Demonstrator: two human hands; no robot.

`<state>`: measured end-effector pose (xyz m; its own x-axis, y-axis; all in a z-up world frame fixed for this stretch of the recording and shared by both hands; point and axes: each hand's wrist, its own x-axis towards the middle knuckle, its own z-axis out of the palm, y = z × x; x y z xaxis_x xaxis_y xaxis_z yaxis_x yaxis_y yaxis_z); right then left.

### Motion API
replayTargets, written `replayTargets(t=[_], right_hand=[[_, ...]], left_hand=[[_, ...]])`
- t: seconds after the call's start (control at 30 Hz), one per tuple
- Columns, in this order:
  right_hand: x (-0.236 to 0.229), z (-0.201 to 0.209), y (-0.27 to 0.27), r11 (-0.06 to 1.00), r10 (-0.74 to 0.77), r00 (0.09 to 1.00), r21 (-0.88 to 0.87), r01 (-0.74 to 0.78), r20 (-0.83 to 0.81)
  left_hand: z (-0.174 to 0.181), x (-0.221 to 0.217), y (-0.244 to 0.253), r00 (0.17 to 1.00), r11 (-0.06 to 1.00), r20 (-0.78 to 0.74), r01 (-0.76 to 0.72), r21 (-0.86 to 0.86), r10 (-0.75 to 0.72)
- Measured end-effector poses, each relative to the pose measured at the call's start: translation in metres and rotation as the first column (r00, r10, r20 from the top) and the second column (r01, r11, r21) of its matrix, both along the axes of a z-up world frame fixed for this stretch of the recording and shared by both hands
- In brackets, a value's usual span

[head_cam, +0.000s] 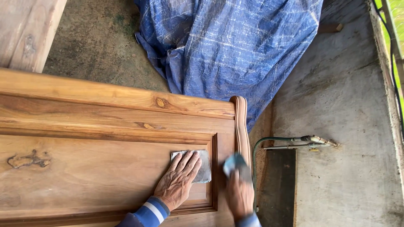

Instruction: The recorder is sanding a wooden furniture panel and wiping it with a cloth.

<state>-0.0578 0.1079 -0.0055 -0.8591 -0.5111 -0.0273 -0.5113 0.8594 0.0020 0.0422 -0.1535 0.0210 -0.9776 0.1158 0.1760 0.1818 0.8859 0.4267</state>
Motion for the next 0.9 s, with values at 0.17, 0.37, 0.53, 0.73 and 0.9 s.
replayTargets(t=[0.17, 0.37, 0.53, 0.73, 0.9], right_hand=[[0.001, -0.012, 0.010, 0.997, -0.075, 0.997, -0.026, 0.075, -0.014], [-0.165, -0.026, -0.094, 0.995, -0.018, 0.988, -0.099, 0.003, -0.151], [-0.101, -0.007, -0.060, 0.995, 0.010, 0.983, -0.101, -0.028, -0.181], [0.047, -0.008, 0.036, 0.990, -0.132, 0.991, -0.045, 0.131, -0.013], [0.027, 0.020, -0.007, 0.916, -0.397, 0.882, 0.175, 0.362, 0.254]], left_hand=[[-0.002, 0.001, 0.000, 1.000, 1.000, -0.027, -0.013, -0.013, 0.013], [-0.004, -0.005, -0.003, 1.000, 0.999, -0.022, -0.014, -0.030, 0.013], [-0.005, -0.004, -0.002, 0.999, 1.000, -0.035, 0.005, -0.026, -0.006], [-0.003, -0.003, 0.000, 1.000, 1.000, 0.000, 0.009, -0.002, -0.009], [-0.002, -0.003, 0.001, 1.000, 0.999, -0.026, -0.018, -0.051, 0.016]])
